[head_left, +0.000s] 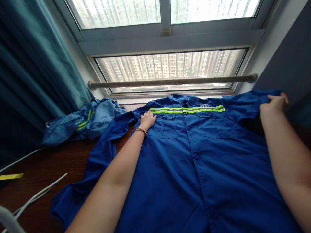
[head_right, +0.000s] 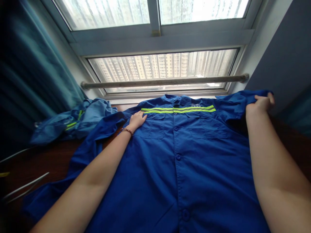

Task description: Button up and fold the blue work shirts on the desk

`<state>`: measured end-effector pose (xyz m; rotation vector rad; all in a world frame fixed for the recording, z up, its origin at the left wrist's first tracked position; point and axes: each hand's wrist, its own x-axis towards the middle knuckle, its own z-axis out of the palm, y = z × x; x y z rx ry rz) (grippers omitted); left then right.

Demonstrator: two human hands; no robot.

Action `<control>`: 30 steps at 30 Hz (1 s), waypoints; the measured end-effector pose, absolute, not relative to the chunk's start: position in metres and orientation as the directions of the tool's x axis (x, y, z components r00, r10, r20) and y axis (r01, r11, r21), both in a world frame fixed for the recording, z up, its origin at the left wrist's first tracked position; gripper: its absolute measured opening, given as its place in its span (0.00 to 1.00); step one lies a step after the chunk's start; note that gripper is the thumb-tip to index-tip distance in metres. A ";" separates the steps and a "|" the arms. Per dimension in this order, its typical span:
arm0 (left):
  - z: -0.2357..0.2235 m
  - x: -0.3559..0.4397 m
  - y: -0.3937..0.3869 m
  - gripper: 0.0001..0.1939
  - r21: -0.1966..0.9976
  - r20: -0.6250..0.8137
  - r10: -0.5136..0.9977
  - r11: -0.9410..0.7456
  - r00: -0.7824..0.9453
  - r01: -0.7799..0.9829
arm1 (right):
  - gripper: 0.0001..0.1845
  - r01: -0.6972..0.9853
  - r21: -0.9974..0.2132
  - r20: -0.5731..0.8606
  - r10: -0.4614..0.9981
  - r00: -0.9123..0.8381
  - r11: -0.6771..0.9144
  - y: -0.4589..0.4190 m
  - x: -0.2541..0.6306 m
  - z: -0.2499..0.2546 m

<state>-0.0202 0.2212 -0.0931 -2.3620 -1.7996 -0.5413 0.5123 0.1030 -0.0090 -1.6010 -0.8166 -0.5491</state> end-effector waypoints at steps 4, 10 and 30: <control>-0.093 -0.022 0.224 0.19 0.164 0.380 0.892 -0.325 0.244 0.931 | 0.25 0.724 -0.608 0.587 0.799 0.133 0.326 0.097 0.408 0.025; -0.093 -0.019 0.231 0.17 0.501 0.459 0.866 -0.437 0.199 0.747 | 0.11 0.854 -0.290 0.068 0.900 -0.431 0.431 0.111 0.308 -0.012; -0.069 0.019 0.212 0.13 0.719 0.491 0.794 -0.601 0.358 0.348 | 0.28 0.952 -0.184 0.515 0.801 0.304 -0.243 0.120 0.330 -0.080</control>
